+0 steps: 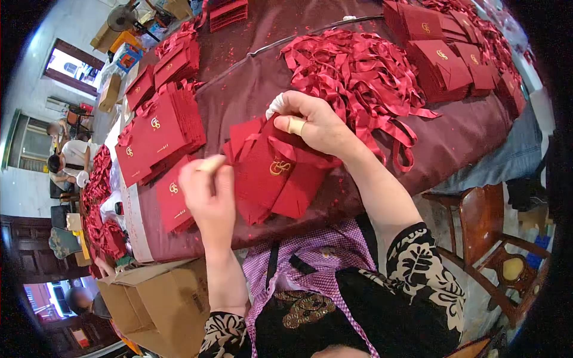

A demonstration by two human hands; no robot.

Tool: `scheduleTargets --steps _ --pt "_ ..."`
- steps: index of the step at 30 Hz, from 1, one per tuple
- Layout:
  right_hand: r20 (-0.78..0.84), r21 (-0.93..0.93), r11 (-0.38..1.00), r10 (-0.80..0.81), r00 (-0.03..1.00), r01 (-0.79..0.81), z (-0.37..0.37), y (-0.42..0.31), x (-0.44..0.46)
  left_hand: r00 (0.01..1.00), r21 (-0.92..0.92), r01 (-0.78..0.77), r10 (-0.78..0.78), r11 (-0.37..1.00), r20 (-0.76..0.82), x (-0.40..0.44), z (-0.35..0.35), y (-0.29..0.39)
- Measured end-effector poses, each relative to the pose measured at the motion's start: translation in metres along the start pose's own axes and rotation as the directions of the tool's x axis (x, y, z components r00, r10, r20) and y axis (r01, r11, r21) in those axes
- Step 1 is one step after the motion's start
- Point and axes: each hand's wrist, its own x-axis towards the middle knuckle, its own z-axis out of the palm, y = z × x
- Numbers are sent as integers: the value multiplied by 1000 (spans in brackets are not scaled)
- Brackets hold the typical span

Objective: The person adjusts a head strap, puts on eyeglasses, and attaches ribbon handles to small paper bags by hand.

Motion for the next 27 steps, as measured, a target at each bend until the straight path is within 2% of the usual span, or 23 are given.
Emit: scheduleTargets --steps 1,2,4,8,9,11,12,14,15,17,18,20,21,22,24,25,26,27 --pt "-12 34 999 19 1000 -18 1 1 0 988 -102 93 -79 990 136 -5 2 3" --pt "-8 35 999 22 1000 -22 2 0 -1 959 -89 203 -180 975 219 -8 6 9" --pt "-1 -75 997 11 1000 -11 4 -2 -1 948 -16 166 -155 986 278 -12 15 6" --pt "-15 -67 998 -20 1000 19 7 9 0 974 -26 78 -71 997 215 -12 19 0" --pt "-15 -68 997 -21 1000 20 7 4 0 972 -76 142 -124 987 199 -13 19 -3" --pt "-35 -122 991 58 998 -62 7 -7 0 915 -240 387 -338 890 222 -13 15 -17" --pt "-24 -154 987 -57 998 52 6 -3 2 832 -392 554 -495 734 251 -12 13 -24" --pt "56 -343 936 -60 997 76 0 -2 -2 791 -455 607 -553 652 262 -8 5 -34" --pt "126 -502 860 -31 992 90 -4 -1 -4 787 -501 609 -549 615 282 -8 2 -41" --pt "139 -757 646 13 990 97 -7 3 -8 773 -503 620 -580 602 259 -9 1 -46" --pt "76 -810 587 69 995 21 -8 8 -6 759 -510 630 -605 586 241 -9 0 -48" --pt "-33 -825 553 159 987 -117 -11 14 -2 750 -543 631 -615 554 244 -12 0 -52" --pt "-64 -761 643 59 996 -87 -8 10 -4 745 -581 627 -617 519 252 -13 1 -52" --pt "-58 -762 642 57 997 -81 -8 7 -3 745 -584 624 -619 519 246 -12 2 -52" --pt "-134 -422 901 45 990 -98 -6 5 -1 735 -599 633 -624 490 267 -13 3 -49" --pt "-124 -365 929 -120 985 68 -6 9 3 750 -597 624 -602 505 275 -14 3 -48" --pt "-119 -365 929 -119 986 68 -6 14 3 748 -597 625 -605 503 272 -16 4 -51" --pt "-67 -556 823 -180 981 113 -5 15 3 750 -623 619 -596 479 287 -19 7 -54"
